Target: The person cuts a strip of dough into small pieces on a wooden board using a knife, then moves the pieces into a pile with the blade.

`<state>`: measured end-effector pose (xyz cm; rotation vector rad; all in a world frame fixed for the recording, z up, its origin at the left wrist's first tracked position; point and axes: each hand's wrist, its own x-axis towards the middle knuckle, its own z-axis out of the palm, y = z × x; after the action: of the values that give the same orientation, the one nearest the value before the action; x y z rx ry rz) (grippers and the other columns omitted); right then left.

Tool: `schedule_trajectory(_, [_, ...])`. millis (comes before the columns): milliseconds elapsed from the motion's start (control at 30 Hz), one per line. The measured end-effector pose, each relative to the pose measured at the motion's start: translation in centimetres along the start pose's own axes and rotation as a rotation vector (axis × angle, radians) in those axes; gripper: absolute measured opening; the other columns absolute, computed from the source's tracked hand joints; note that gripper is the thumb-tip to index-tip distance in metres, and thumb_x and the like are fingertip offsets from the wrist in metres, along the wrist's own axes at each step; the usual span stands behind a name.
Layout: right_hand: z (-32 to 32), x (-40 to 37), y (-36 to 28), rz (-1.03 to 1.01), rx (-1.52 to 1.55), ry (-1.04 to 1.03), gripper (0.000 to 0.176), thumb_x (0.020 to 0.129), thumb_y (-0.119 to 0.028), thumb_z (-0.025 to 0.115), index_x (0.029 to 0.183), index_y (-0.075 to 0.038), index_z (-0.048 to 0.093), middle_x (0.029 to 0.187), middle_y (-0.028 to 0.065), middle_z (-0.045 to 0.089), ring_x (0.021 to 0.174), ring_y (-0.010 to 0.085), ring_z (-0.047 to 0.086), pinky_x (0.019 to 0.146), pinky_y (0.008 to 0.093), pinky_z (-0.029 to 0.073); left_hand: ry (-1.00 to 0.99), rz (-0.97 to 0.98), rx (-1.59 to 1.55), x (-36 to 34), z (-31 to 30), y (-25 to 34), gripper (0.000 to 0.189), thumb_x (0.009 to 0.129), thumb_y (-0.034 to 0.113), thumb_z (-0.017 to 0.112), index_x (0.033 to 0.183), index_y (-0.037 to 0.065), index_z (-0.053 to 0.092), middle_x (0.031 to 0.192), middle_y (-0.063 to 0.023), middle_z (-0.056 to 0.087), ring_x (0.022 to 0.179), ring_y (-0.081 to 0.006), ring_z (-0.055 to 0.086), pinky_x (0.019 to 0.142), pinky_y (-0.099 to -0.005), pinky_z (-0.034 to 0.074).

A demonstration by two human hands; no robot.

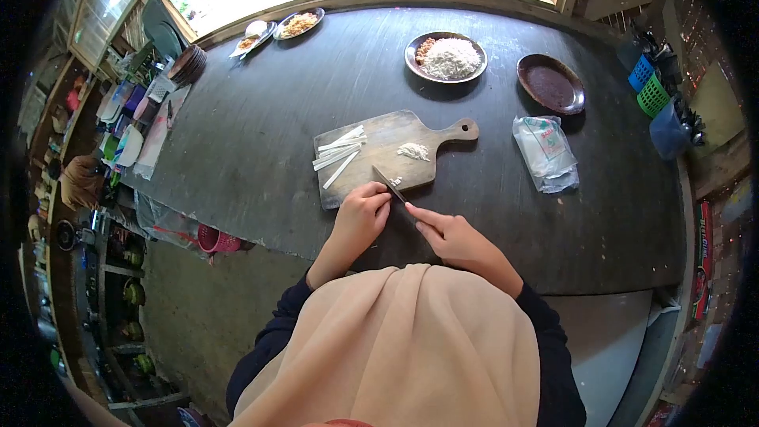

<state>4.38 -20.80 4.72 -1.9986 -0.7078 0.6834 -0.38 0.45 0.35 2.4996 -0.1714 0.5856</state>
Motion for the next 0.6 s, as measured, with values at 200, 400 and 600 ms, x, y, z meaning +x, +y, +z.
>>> schedule_trajectory(200, [-0.4,-0.9,0.3,0.025,0.028,-0.008,0.039,0.097,-0.019,0.053,0.136,-0.016,0.054,0.072,0.0206,0.059,0.058,0.0172,0.051,0.065,0.0316,0.048,-0.012,0.000,-0.011,0.1,-0.2,0.0,0.013,0.079,0.008,0.064,0.088,0.000,0.069,0.098,-0.0106,0.065,0.093,-0.0294,0.062,0.085,-0.0384,0.048])
schedule_trajectory(400, [0.3,0.5,1.0,-0.027,0.038,0.017,0.039,0.097,-0.019,0.053,0.136,-0.017,0.055,0.074,0.0192,0.060,0.059,0.0151,0.049,0.064,0.0306,0.047,-0.023,0.001,-0.013,0.0,-0.2,0.2,0.013,0.079,0.007,0.065,0.088,0.000,0.069,0.098,-0.0109,0.065,0.093,-0.0297,0.062,0.085,-0.0386,0.048])
schedule_trajectory(600, [-0.7,-0.9,-0.5,0.084,0.028,-0.033,0.038,0.097,-0.019,0.053,0.135,-0.016,0.055,0.076,0.0199,0.062,0.059,0.0164,0.050,0.066,0.0316,0.048,-0.009,0.017,-0.013,0.0,-0.3,-0.1,0.012,0.079,0.007,0.065,0.088,-0.001,0.069,0.099,-0.0113,0.065,0.093,-0.0298,0.062,0.085,-0.0388,0.049])
